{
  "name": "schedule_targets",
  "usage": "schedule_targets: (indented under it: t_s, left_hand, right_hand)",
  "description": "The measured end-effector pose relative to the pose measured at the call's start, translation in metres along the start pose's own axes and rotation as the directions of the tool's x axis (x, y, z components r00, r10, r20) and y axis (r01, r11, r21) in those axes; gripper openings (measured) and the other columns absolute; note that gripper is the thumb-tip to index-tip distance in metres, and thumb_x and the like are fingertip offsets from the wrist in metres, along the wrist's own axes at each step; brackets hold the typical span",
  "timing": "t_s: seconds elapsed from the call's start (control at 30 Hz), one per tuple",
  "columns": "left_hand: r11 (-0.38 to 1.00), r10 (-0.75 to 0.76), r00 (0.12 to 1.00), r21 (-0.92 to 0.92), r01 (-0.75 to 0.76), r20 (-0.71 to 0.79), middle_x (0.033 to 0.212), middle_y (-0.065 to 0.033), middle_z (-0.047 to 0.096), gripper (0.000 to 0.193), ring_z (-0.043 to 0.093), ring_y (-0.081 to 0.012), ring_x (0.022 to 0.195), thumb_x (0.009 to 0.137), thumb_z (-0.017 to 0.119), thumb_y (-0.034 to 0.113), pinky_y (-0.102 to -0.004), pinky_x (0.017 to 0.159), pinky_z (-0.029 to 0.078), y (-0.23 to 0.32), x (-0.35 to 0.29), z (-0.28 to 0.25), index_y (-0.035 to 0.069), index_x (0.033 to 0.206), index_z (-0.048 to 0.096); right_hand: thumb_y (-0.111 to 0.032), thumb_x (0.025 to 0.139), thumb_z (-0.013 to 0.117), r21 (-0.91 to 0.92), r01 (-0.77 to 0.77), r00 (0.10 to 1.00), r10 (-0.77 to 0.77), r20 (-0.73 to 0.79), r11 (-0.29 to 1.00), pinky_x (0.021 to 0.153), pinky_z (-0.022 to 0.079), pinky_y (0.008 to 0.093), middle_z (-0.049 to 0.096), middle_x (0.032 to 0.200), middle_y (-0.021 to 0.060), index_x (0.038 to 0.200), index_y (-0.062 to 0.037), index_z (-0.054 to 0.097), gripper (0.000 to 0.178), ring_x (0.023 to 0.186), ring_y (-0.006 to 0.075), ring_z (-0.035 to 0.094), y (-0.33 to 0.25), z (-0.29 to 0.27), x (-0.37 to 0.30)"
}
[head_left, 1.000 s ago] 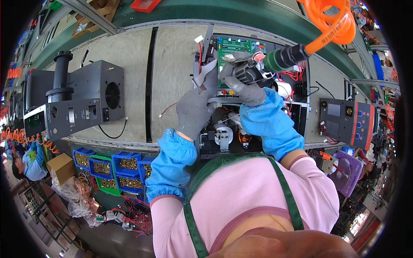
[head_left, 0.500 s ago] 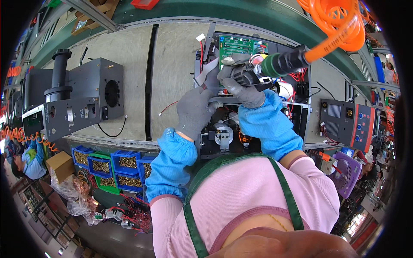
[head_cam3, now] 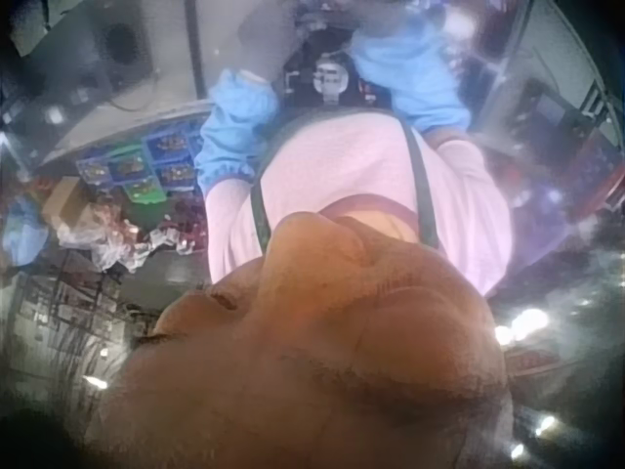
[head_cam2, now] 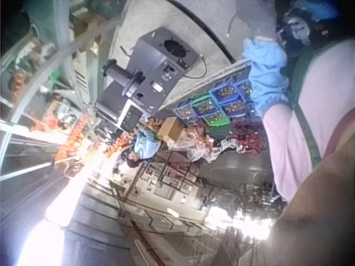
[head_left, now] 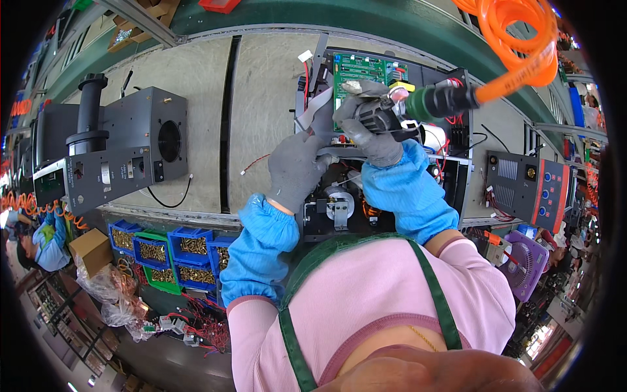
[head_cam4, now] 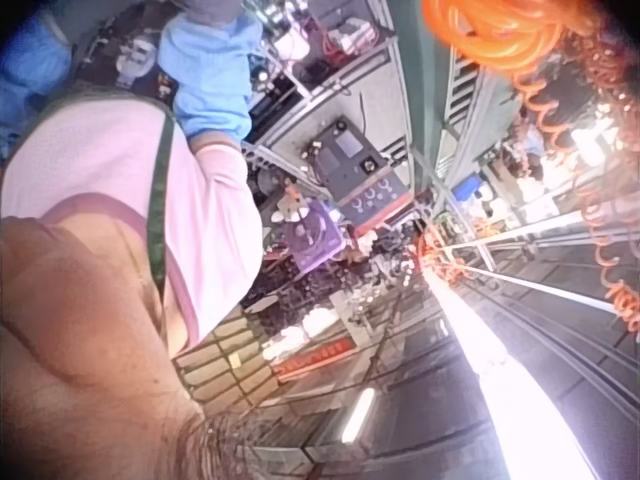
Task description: The person assembles internal components and circuit boards into an industrial electronic chassis, securing them with screws using an electric screwdriver.
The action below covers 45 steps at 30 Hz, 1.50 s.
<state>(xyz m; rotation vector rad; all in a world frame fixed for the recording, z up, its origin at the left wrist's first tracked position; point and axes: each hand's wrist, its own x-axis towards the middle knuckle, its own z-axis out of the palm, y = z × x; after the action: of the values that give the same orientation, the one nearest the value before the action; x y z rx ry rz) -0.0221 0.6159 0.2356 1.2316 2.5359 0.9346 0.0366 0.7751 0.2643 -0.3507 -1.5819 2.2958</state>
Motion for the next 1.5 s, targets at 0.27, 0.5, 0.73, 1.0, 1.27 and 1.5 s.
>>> schedule_targets:
  t_s: [0.27,0.5,0.73,1.0,1.27,1.5]
  left_hand:
    - [1.0,-0.003,1.0,0.006,0.003,0.015,0.077,-0.0066,0.057,0.023,0.059,-0.028,0.073,0.064,0.075,0.023,-0.0407,0.06,0.046,-0.001,0.001,0.002,0.014,0.082,0.064]
    - [1.0,-0.006,1.0,-0.025,0.005,-0.011,0.075,-0.008,0.057,0.022,0.059,-0.0286,0.074,0.064,0.073,0.022,-0.0404,0.062,0.046,-0.002,0.0,0.003,0.012,0.082,0.065]
    - [0.999,0.008,0.999,-0.037,-0.01,-0.049,0.075,-0.0078,0.057,0.022,0.059,-0.0283,0.074,0.065,0.073,0.02,-0.0395,0.062,0.047,-0.004,0.0,0.005,0.011,0.083,0.065]
    - [0.562,-0.379,0.92,-0.767,0.31,0.094,0.102,-0.0147,0.061,0.042,0.062,-0.0232,0.093,0.084,0.063,0.036,-0.0349,0.074,0.052,-0.002,0.01,-0.01,0.005,0.111,0.059]
    - [-0.482,-0.131,0.97,-0.868,0.12,0.207,0.136,-0.0255,0.036,0.07,0.04,-0.0342,0.125,0.092,0.039,0.051,-0.0408,0.099,0.043,0.025,0.044,-0.006,-0.003,0.135,0.032]
    - [-0.533,-0.033,0.986,-0.838,0.12,0.162,0.137,-0.0228,0.037,0.068,0.042,-0.0332,0.124,0.092,0.042,0.048,-0.0391,0.099,0.043,0.025,0.064,0.004,-0.002,0.137,0.032]
  right_hand:
    - [0.0,0.073,0.067,-0.129,-0.014,1.0,0.014,-0.003,0.992,0.052,0.036,0.0235,0.046,0.065,-0.0051,0.08,-0.0064,0.056,0.015,0.06,0.0044,0.043,0.015,-0.01,-0.002]
    - [0.0,0.069,0.071,-0.106,-0.102,0.978,0.08,-0.194,0.989,0.052,0.036,0.0212,0.043,0.063,-0.0067,0.082,-0.0049,0.056,0.02,0.056,0.003,0.041,0.03,-0.02,-0.005]
    - [0.0,0.068,0.07,-0.275,0.233,0.962,-0.262,-0.072,0.933,0.06,0.042,0.0204,0.047,0.067,-0.0047,0.1,0.0017,0.049,0.038,0.062,0.0038,0.048,0.019,-0.009,0.0]
    - [-0.019,0.079,0.059,0.025,0.309,0.942,-0.309,0.13,0.951,0.064,0.046,0.0355,0.046,0.062,0.0006,0.116,0.0016,0.048,0.043,0.052,0.0149,0.048,-0.071,-0.005,0.028]
    - [-0.032,0.076,0.058,0.287,0.351,0.916,-0.391,0.093,0.891,0.072,0.049,0.0439,0.049,0.067,0.0083,0.079,-0.0034,0.052,0.029,0.06,0.02,0.05,-0.106,-0.015,0.041]
    - [-0.032,0.075,0.06,0.27,0.403,0.909,-0.417,-0.006,0.874,0.074,0.048,0.0439,0.051,0.07,0.0079,0.085,-0.0016,0.056,0.032,0.063,0.0191,0.051,-0.106,-0.037,0.047]
